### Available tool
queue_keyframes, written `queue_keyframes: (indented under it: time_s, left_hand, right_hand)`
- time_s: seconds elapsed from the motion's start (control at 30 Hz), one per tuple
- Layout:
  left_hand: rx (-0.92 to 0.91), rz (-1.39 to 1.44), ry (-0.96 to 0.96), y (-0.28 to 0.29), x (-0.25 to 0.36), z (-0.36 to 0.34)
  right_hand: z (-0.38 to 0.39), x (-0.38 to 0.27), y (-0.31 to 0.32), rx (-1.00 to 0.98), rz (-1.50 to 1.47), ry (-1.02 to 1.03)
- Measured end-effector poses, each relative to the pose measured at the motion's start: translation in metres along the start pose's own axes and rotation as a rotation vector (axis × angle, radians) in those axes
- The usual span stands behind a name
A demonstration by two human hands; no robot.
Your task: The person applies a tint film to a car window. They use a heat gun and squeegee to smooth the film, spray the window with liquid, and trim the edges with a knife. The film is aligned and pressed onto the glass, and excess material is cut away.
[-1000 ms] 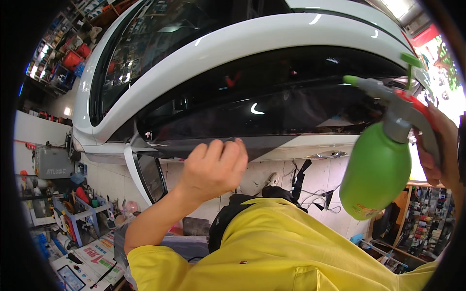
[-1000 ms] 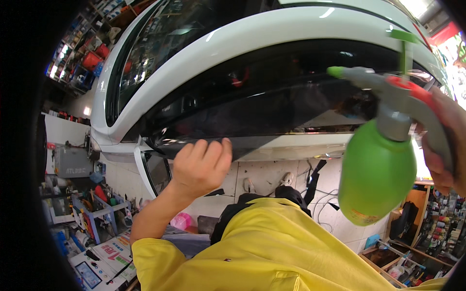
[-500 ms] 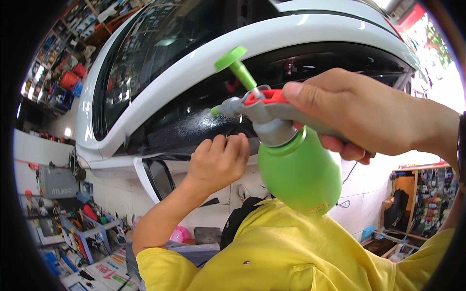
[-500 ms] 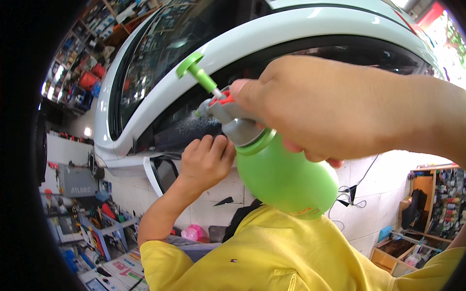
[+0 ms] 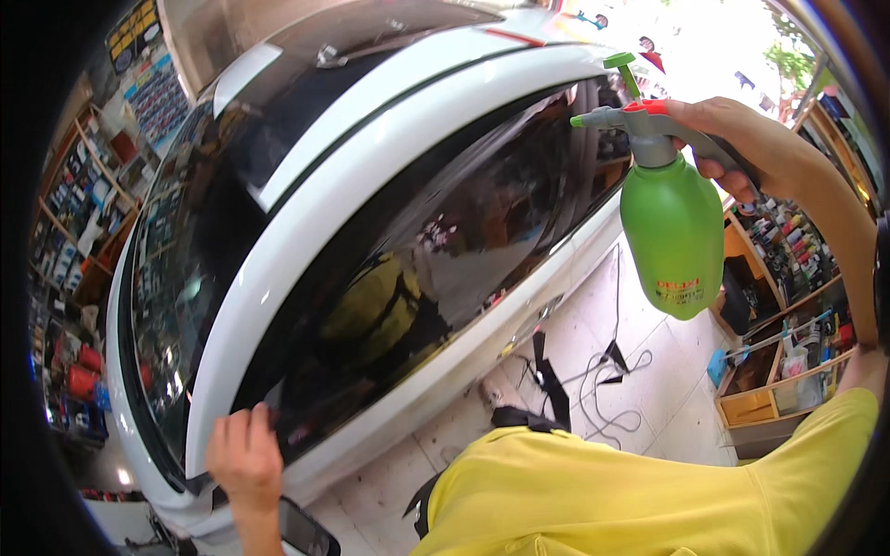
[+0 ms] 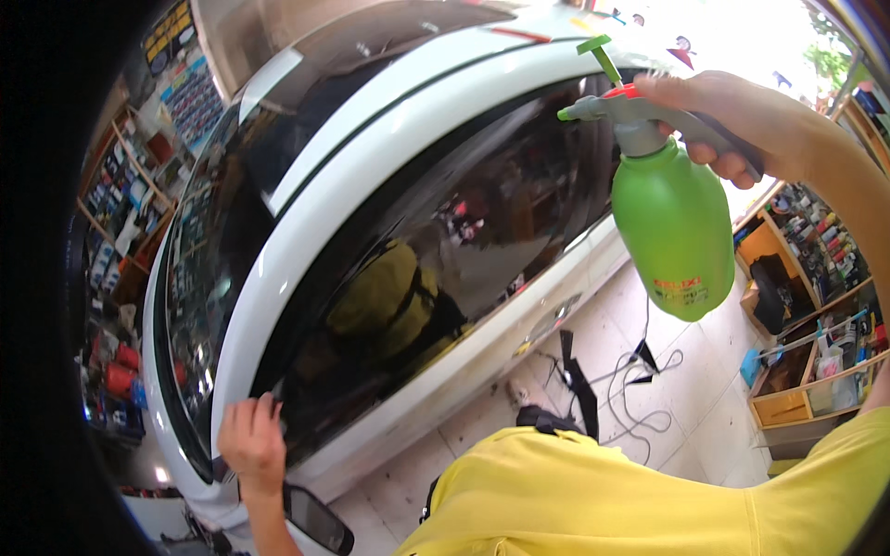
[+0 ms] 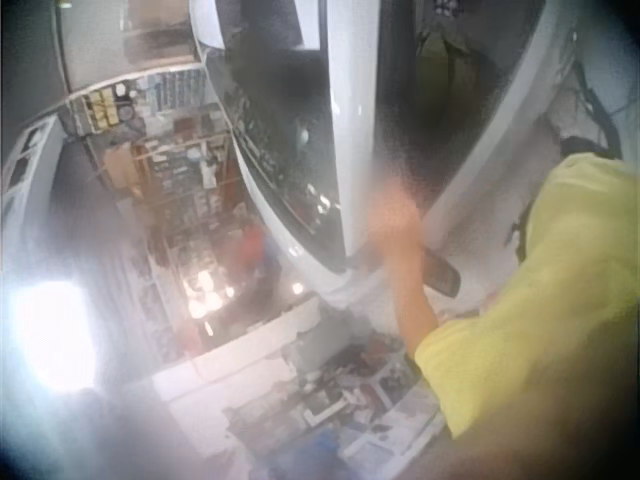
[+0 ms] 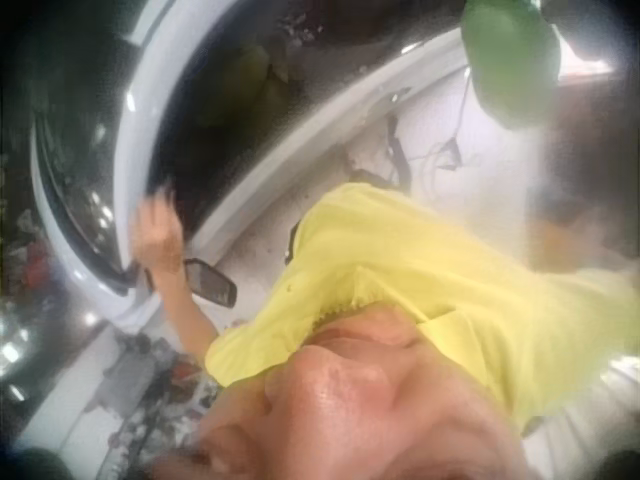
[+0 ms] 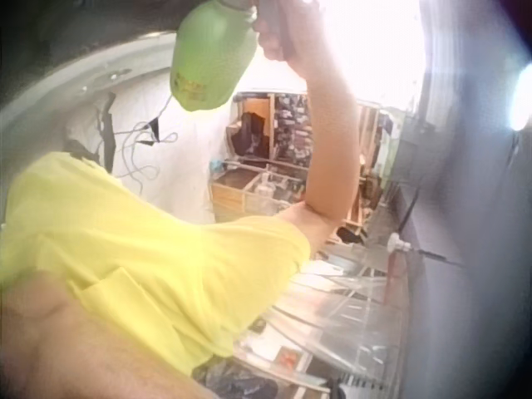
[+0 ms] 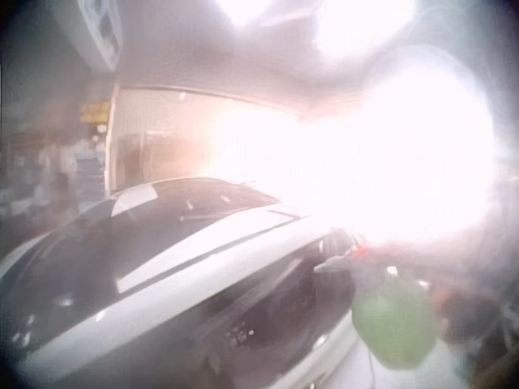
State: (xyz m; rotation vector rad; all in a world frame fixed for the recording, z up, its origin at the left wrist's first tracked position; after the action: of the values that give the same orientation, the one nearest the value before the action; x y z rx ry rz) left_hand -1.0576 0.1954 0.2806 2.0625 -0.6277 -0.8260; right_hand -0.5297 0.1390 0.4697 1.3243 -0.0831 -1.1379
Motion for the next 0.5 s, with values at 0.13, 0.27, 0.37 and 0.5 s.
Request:
queue_keyframes:
  time_s: [0.13,0.27,0.37,0.5]
  left_hand:
    - [0.026,0.12,0.093,0.007,-0.055,-0.037]
    - [-0.113,-0.117,0.316,-0.001,-0.102,-0.057]
    - [-0.014,-0.378,0.357,0.004,-0.1,-0.05]
    - [0.287,-0.601,0.461,-0.017,-0.046,-0.007]
  right_hand:
    - [-0.077,-0.002,0.115,0.129,0.061,0.198]
    - [-0.177,-0.029,0.211,0.201,-0.165,0.374]
    - [-0.259,-0.087,0.258,0.137,-0.417,0.483]
    - [-0.379,-0.161,0.288,0.172,-0.5,0.659]
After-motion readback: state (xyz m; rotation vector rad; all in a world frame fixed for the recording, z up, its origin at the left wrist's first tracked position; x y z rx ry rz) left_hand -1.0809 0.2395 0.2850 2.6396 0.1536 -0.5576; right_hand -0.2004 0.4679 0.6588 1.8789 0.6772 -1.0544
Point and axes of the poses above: each hand's wrist, its own z-axis away from the middle knuckle, its own y-axis out of the back of the hand, x = y × z, the point moved 9 cm from there along -z, towards the middle knuckle, and after that the axes turned 11 degrees about -y, right-handed, at the moved point
